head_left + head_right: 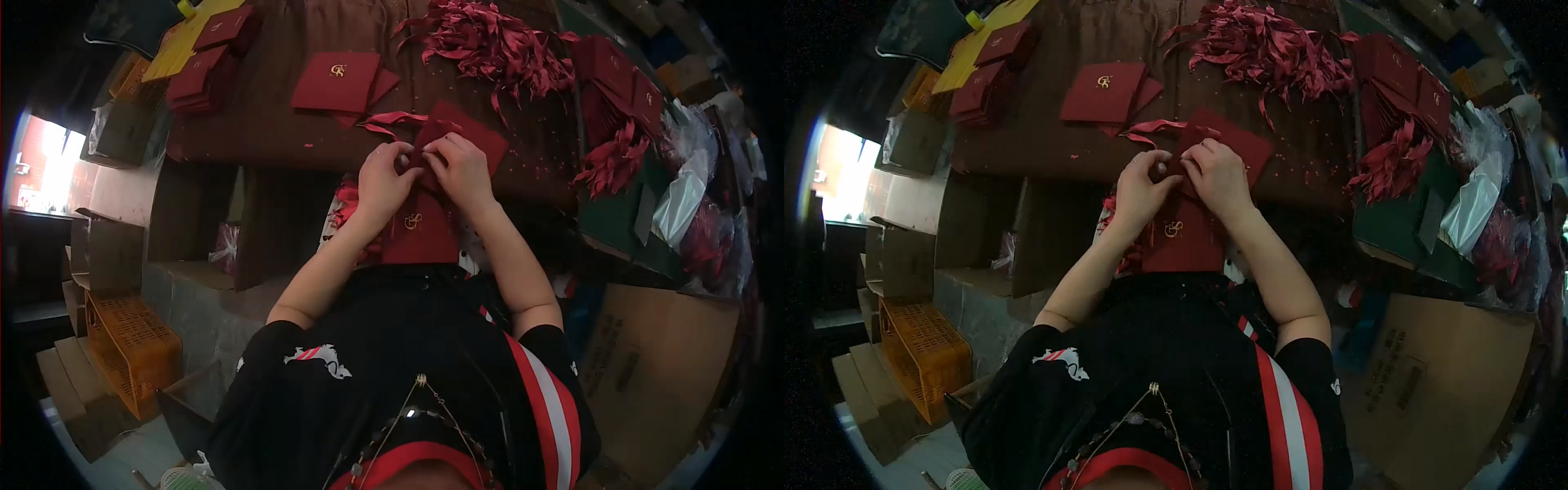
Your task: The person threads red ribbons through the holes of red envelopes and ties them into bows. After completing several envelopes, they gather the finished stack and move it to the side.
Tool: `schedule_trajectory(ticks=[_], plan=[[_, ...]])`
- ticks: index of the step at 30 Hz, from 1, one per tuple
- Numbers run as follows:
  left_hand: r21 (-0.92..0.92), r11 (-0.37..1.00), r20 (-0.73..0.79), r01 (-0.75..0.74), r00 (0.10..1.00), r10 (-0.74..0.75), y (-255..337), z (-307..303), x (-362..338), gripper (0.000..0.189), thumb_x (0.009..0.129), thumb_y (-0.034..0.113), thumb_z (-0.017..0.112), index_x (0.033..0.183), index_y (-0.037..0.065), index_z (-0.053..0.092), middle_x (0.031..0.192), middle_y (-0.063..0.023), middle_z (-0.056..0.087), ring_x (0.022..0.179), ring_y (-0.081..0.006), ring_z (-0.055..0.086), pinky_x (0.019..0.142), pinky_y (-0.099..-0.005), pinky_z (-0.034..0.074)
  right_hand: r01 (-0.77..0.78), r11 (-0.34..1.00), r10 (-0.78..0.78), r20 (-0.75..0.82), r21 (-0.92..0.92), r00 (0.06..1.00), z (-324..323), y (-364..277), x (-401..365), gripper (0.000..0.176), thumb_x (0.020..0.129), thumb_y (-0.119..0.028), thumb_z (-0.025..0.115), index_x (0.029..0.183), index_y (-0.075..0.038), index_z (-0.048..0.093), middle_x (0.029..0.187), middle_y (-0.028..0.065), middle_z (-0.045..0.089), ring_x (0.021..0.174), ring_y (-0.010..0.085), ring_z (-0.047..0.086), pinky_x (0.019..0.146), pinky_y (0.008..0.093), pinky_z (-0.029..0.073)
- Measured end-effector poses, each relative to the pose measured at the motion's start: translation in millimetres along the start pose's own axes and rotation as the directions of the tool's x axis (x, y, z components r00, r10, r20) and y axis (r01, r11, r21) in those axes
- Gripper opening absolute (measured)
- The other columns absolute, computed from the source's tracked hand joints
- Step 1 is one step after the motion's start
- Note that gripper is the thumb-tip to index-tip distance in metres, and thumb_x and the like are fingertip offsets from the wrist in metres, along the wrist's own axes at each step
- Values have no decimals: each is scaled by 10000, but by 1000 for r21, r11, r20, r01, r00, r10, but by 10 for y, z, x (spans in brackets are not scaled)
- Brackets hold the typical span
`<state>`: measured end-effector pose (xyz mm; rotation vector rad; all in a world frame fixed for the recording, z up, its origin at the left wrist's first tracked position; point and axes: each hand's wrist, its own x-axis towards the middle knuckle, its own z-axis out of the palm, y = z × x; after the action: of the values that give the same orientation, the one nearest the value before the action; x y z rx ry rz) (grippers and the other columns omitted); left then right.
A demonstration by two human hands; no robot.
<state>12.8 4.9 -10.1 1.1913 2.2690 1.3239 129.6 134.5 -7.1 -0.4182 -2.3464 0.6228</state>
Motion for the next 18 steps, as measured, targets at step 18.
schedule_trajectory(ticks=[18], plan=[[199, 920, -91, -337, 929, 360, 33, 16, -169, 328, 837, 88, 698, 1159, 24, 683, 963, -125, 640, 928, -338, 630, 809, -433, 516, -132, 987, 123, 96, 92, 988, -61, -130, -54, 93, 829, -90, 722, 899, -41, 683, 857, 117, 635, 845, 340, 651, 735, 437, 534]])
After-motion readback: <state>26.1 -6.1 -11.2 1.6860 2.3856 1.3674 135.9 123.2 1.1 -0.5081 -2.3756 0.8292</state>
